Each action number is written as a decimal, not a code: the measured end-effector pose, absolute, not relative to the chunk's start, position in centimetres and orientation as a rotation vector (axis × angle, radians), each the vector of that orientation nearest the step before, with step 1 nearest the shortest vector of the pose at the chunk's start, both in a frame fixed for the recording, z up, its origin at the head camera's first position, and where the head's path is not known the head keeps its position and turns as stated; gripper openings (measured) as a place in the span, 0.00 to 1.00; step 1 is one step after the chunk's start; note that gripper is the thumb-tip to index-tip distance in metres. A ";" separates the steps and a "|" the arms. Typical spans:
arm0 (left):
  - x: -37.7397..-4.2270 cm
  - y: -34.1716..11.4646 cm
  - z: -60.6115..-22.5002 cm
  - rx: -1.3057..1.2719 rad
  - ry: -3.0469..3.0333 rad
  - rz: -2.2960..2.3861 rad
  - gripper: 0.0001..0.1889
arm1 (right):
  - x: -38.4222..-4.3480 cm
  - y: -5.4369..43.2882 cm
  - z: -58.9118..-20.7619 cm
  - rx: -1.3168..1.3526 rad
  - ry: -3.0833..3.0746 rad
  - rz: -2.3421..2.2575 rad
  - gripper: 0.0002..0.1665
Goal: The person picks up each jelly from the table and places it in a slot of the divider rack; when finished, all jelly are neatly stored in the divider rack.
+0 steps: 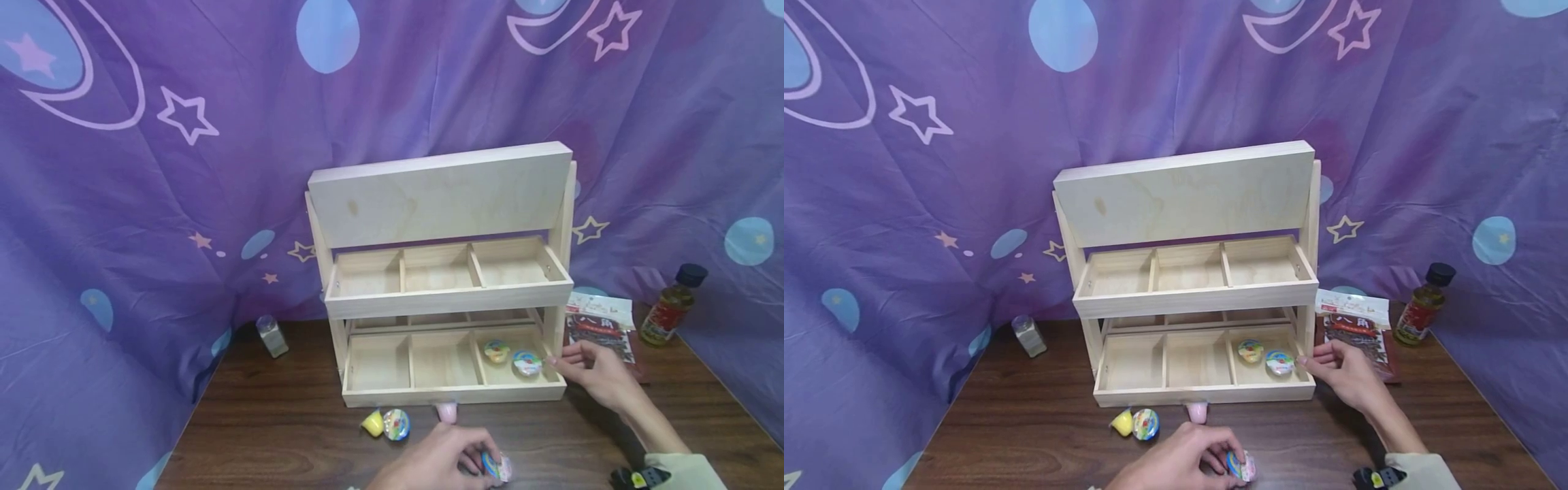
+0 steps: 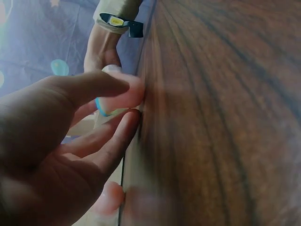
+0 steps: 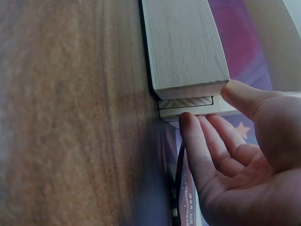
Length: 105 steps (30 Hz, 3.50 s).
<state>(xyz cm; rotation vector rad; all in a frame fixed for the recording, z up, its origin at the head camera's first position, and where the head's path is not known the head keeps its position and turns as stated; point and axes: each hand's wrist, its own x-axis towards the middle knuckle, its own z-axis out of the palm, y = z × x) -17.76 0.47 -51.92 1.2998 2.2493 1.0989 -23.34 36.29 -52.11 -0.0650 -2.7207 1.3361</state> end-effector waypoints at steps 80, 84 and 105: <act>-23.3 -0.1 -48.1 0.616 2.099 1.899 0.26 | -23.3 36.3 -52.3 -0.075 -2.730 1.341 0.30; -24.4 0.1 -47.9 0.607 2.118 1.914 0.26 | -23.3 36.2 -52.3 -0.086 -2.737 1.331 0.29; -28.5 1.8 -47.9 0.596 2.694 1.458 0.27 | -23.5 36.4 -52.1 -0.069 -2.717 1.351 0.27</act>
